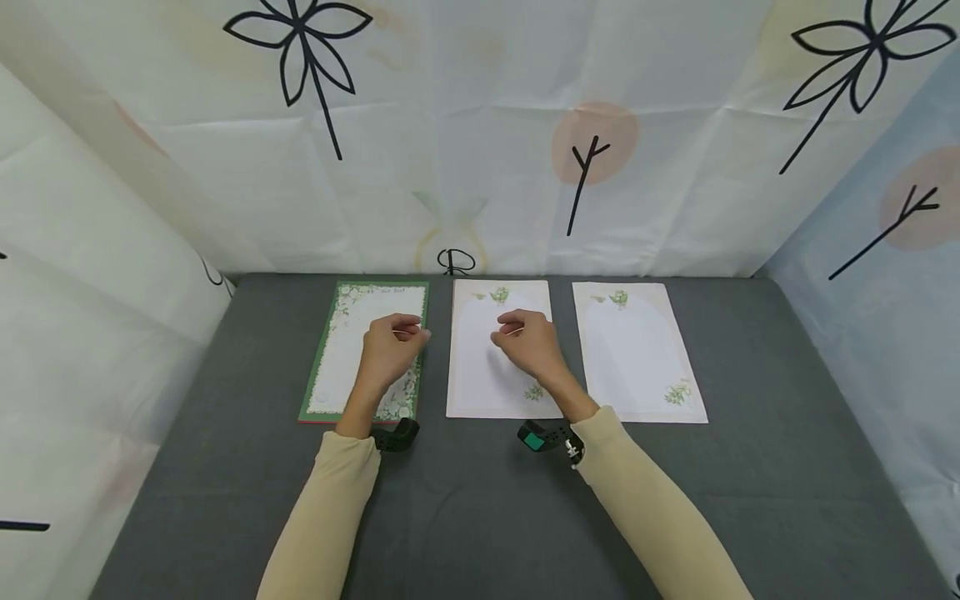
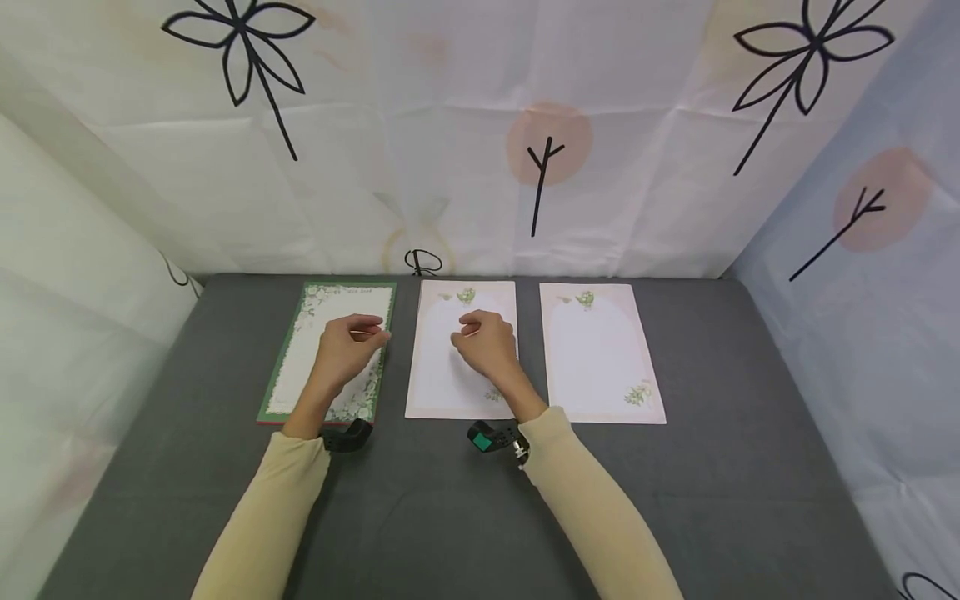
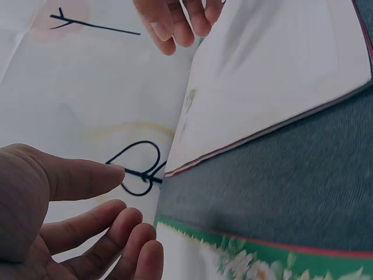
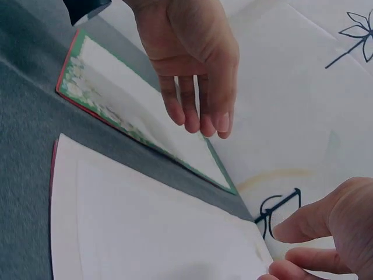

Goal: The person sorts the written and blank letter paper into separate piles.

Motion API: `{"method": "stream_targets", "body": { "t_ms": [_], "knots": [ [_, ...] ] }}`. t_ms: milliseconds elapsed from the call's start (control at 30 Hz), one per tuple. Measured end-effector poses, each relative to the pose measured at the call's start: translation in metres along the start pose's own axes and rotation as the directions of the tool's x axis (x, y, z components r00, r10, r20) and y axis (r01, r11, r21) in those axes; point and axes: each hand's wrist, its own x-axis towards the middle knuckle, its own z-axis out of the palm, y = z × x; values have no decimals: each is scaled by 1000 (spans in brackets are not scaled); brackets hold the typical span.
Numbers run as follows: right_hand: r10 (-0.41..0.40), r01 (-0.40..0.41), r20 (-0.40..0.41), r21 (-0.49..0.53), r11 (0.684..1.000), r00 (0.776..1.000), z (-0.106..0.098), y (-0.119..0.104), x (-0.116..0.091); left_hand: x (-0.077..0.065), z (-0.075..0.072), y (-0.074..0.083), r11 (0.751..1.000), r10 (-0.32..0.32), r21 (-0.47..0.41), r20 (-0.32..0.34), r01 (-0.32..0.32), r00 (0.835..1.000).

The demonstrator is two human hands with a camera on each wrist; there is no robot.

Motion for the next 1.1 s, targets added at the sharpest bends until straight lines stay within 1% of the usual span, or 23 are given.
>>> {"method": "stream_targets", "body": {
  "t_ms": [200,433,533,700,867,1100],
  "knots": [
    [19,-19,-14,8,1000,1000,-17,12,-2,0,16,3,1000,12,5,20,-12,1000],
    [45,-45,-54,10,999,998,-33,31,-6,1,30,5,999,23,27,14,-23,1000],
    [65,-64,-69,15,998,995,-37,37,-8,1,36,5,999,14,32,14,-14,1000],
    [92,-90,-105,21,996,990,-41,43,-10,2,44,4,999,6,43,12,-7,1000],
    [111,-113,-141,-7,994,984,-43,49,-12,3,48,6,998,8,61,14,-9,1000],
    [131,-137,-144,-37,990,981,-41,57,-15,5,52,7,996,-25,92,25,23,999]
  ]
}}
